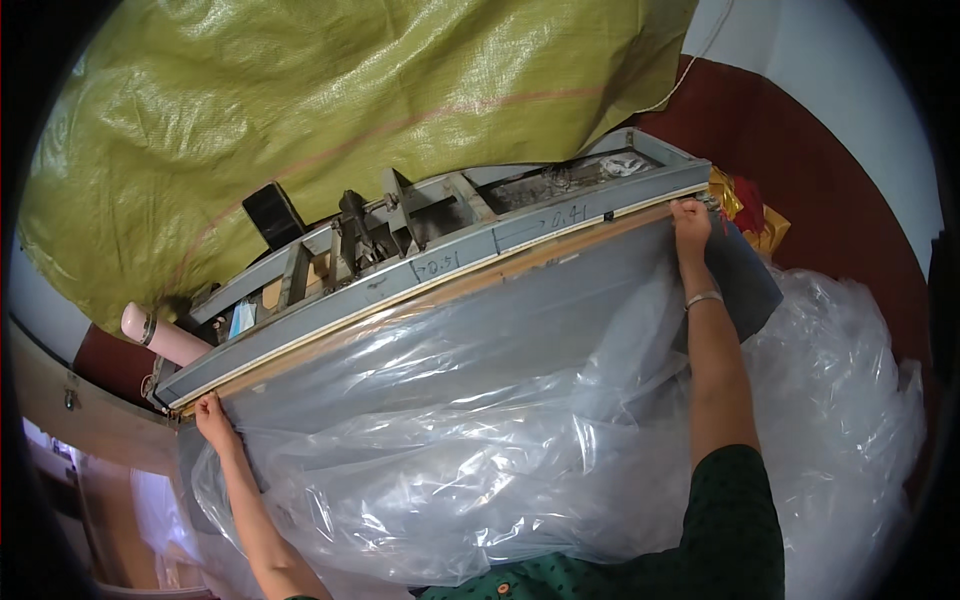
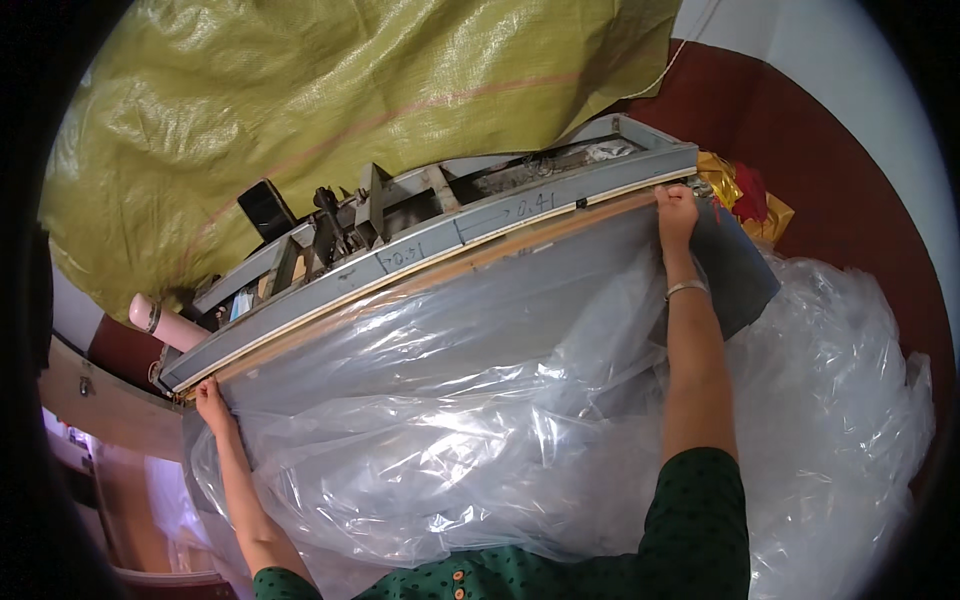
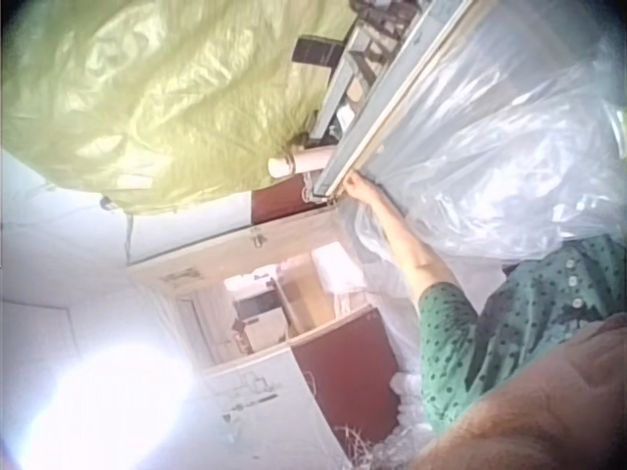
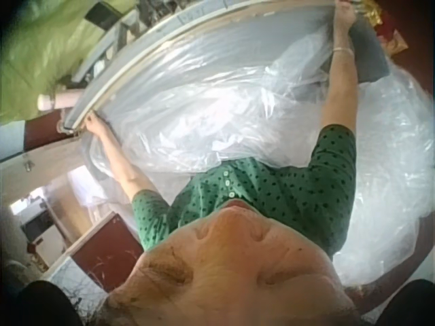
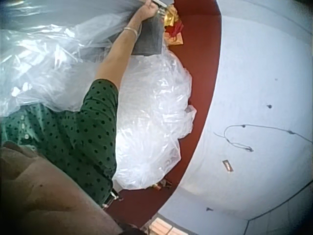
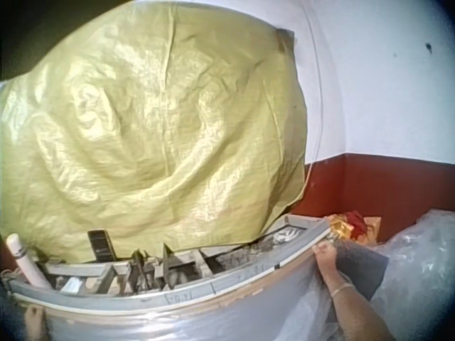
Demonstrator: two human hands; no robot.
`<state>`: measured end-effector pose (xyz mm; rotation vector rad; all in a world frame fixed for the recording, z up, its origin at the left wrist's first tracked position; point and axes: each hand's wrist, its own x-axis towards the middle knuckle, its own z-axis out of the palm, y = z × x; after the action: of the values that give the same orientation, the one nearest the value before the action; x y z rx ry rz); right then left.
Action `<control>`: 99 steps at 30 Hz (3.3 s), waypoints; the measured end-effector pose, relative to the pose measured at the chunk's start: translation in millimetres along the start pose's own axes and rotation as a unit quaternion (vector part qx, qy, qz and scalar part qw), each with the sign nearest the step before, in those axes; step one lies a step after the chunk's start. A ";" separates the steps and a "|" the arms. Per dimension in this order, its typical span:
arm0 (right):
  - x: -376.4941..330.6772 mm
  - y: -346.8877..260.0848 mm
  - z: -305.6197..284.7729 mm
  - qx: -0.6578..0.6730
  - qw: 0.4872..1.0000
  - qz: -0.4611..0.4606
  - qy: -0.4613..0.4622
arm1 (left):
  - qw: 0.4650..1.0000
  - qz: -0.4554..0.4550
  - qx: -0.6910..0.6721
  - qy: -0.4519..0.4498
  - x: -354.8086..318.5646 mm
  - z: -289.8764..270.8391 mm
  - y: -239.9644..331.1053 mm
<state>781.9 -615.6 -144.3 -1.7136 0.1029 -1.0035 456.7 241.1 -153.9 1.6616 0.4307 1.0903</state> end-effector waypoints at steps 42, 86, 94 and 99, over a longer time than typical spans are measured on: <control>-318.1 -298.1 126.6 0.110 0.816 -0.014 -0.568 | 0.748 -0.034 0.440 -0.495 -165.6 -114.9 249.0; 4.2 -37.2 -197.6 -0.615 0.778 0.116 -0.050 | 0.843 -0.086 0.033 -0.530 -201.6 202.2 250.5; -9.0 -57.1 -186.8 -0.598 0.795 0.091 -0.033 | 0.704 0.041 0.017 -0.708 -368.1 368.9 294.2; -3.8 -48.1 -192.0 -0.590 0.795 0.131 -0.056 | 0.641 -0.341 -0.278 -0.629 -316.8 304.1 336.9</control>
<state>633.8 -738.5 -97.6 -2.7582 1.0517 -0.5992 465.2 -291.2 -2.2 1.1249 -0.2254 -0.5888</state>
